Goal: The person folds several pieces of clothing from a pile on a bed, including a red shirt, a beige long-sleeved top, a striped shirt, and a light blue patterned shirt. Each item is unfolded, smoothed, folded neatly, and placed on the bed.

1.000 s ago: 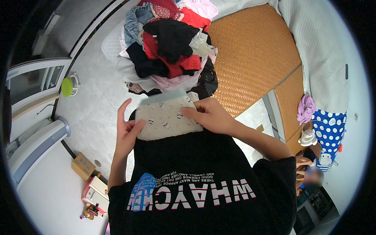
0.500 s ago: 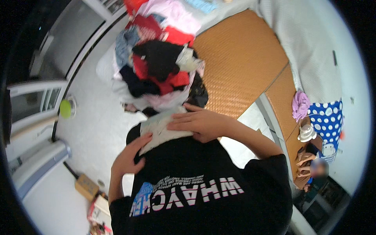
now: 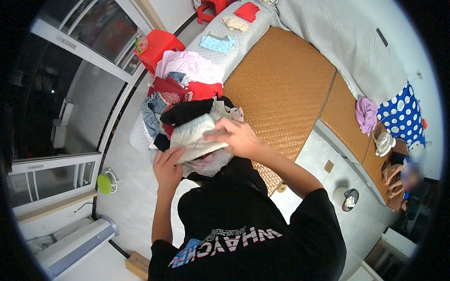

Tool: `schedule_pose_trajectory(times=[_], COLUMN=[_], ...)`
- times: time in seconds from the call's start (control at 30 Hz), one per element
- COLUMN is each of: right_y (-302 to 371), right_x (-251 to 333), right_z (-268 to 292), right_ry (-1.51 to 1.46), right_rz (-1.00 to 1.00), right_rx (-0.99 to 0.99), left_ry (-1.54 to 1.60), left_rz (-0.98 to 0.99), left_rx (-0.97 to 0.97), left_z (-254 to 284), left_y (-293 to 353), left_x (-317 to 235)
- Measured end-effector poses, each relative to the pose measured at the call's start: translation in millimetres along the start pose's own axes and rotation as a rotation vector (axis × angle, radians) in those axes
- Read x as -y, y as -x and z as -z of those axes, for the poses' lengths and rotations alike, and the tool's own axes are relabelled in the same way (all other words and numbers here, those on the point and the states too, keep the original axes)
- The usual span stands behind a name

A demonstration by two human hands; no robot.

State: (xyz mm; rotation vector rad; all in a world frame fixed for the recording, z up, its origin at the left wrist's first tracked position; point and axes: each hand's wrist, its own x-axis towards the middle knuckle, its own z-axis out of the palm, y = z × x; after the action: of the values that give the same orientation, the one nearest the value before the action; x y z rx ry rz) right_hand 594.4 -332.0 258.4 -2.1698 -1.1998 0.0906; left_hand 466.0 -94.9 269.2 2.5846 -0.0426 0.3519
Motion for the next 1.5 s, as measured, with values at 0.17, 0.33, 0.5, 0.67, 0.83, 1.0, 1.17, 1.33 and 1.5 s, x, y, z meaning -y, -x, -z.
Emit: schedule_pose_trajectory(times=[0.17, 0.33, 0.5, 0.67, 0.83, 1.0, 1.17, 1.33, 1.5], right_y=[1.3, 11.4, 28.2, -2.1, -84.0, -208.3, -252.1, -265.2, -302.7], right_x=[-45.1, -93.1, -153.3, -221.2, -320.6, -404.9, -494.1, -502.9, -471.5], right_z=[8.9, 1.2, -21.1, -88.7, -109.5, -107.1, -150.7, -157.0, -103.1], right_ry=[-0.330, -0.580, -0.908, -0.645, -0.389, -0.582, -0.523, -0.506, -0.667], right_rz=[-0.108, -0.233, -0.368, -0.766, -0.624, -0.385, -0.470, -0.422, -0.283], right_rx=[-0.343, -0.495, -0.478, -0.781, -0.794, -0.964, -0.950, -0.948, -0.849], left_ry=[0.396, 0.502, 0.867, 1.007, 0.740, 0.198, -0.536, -0.577, -0.509], left_rz=[0.049, 0.065, 0.086, 0.644, 0.382, 0.101, 0.242, 0.203, 0.197], left_rx=[0.018, 0.094, 0.168, 0.050, -0.103, -0.236, 0.309, 0.377, 0.291], left_z=[-35.5, -88.4, -149.7, -237.5, -312.0, -278.6, -311.0, -331.6, -344.9], left_y=[-81.0, -124.1, -146.7, -190.8, -277.2, -406.4, -349.8, -291.8, -288.9], left_x=[-16.0, -10.6, 24.3, 55.1, 143.7, 167.1, 199.3, 246.7, 258.7])
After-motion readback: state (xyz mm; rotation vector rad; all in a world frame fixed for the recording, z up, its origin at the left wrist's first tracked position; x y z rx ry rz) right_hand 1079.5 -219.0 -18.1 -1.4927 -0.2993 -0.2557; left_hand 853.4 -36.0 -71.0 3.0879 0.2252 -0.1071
